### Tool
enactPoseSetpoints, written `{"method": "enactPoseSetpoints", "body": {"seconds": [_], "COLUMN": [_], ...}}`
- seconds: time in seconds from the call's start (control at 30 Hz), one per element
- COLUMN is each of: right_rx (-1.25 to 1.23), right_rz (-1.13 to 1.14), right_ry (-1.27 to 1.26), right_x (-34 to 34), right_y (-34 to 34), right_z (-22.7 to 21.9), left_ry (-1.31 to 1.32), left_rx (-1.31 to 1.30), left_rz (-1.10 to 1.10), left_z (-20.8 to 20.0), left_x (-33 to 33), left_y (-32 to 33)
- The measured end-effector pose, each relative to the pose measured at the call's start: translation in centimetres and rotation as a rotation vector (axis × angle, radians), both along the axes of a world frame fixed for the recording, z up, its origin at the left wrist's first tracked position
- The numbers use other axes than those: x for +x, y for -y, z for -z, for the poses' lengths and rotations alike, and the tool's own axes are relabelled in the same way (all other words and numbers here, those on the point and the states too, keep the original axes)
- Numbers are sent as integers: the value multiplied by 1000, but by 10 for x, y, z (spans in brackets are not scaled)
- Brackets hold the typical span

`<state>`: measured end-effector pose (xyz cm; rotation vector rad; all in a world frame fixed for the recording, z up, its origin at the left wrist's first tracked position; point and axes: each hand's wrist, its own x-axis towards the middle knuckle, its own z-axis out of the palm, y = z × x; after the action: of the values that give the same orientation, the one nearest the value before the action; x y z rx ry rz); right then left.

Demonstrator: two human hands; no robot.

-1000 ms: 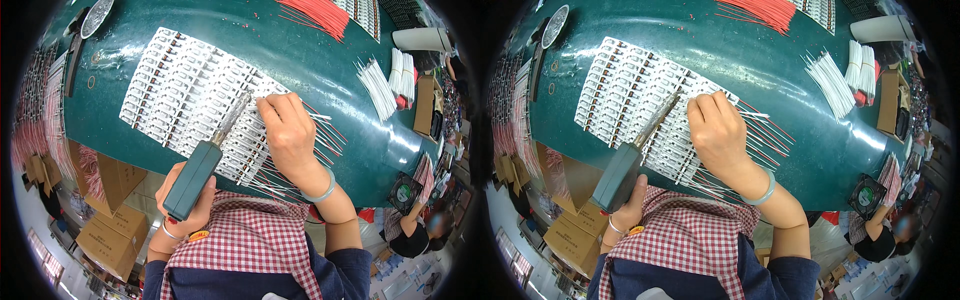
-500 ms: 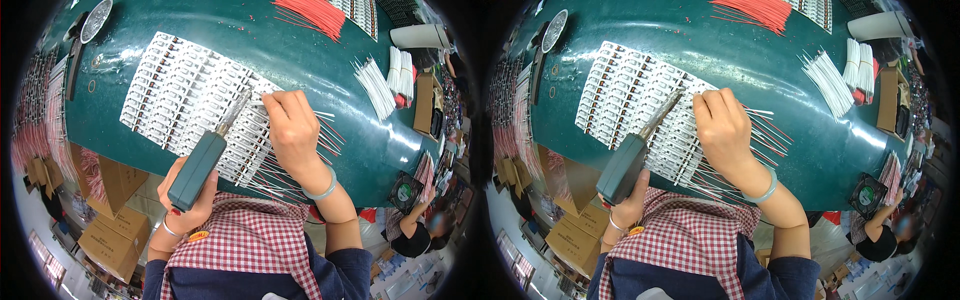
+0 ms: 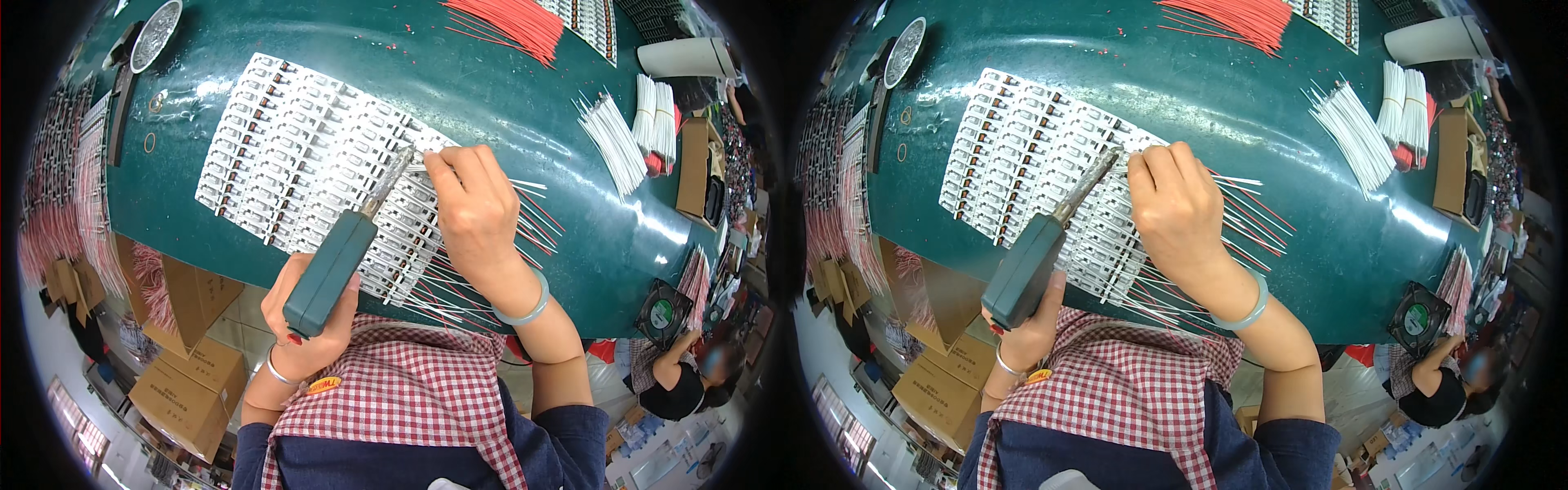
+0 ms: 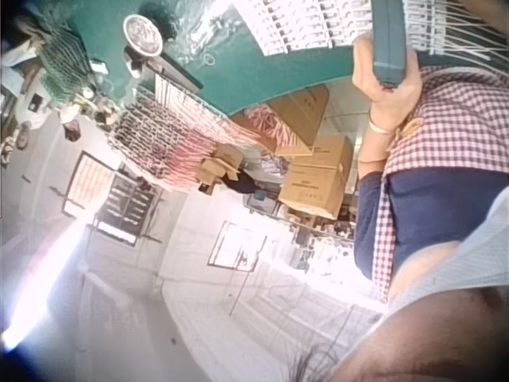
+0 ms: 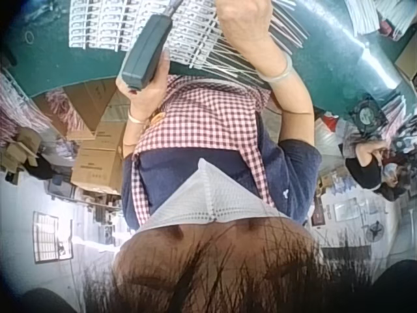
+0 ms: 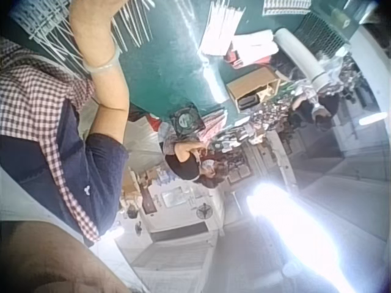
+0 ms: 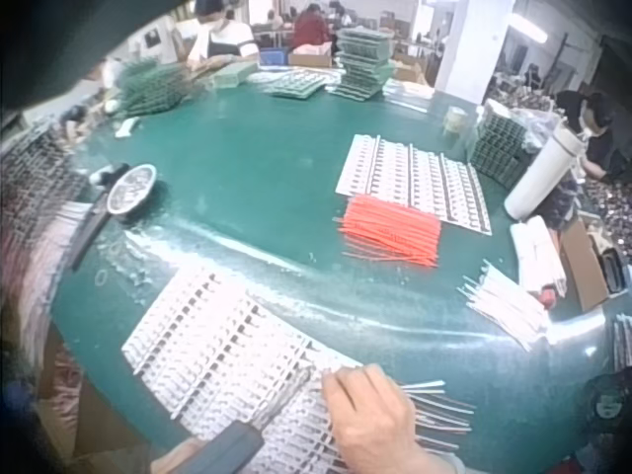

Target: The person uses a soldering iron to attach red and white wires to a white plastic grid on a green workbench. They repeatedly pick up individual wires, place them into slots on the grid, and apply the soldering iron to secure them. The process is repeated for multiple wires throughout the clip.

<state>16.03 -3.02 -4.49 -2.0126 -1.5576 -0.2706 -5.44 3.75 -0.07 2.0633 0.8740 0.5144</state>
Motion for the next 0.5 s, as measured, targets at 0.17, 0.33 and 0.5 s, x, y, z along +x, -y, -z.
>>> {"method": "enactPoseSetpoints", "body": {"seconds": [0.17,0.33,0.5], "right_rx": [-9,-39,-22], "right_rz": [4,-4,24], "right_ry": [-1,-16,-46], "right_x": [0,2,3], "right_y": [0,2,2], "right_z": [0,-3,-13], "left_ry": [22,57,19], "left_rx": [72,4,-16], "left_rz": [25,-24,-48], "left_z": [6,3,3], "left_x": [-13,-12,-11], "left_y": [0,1,0]}}
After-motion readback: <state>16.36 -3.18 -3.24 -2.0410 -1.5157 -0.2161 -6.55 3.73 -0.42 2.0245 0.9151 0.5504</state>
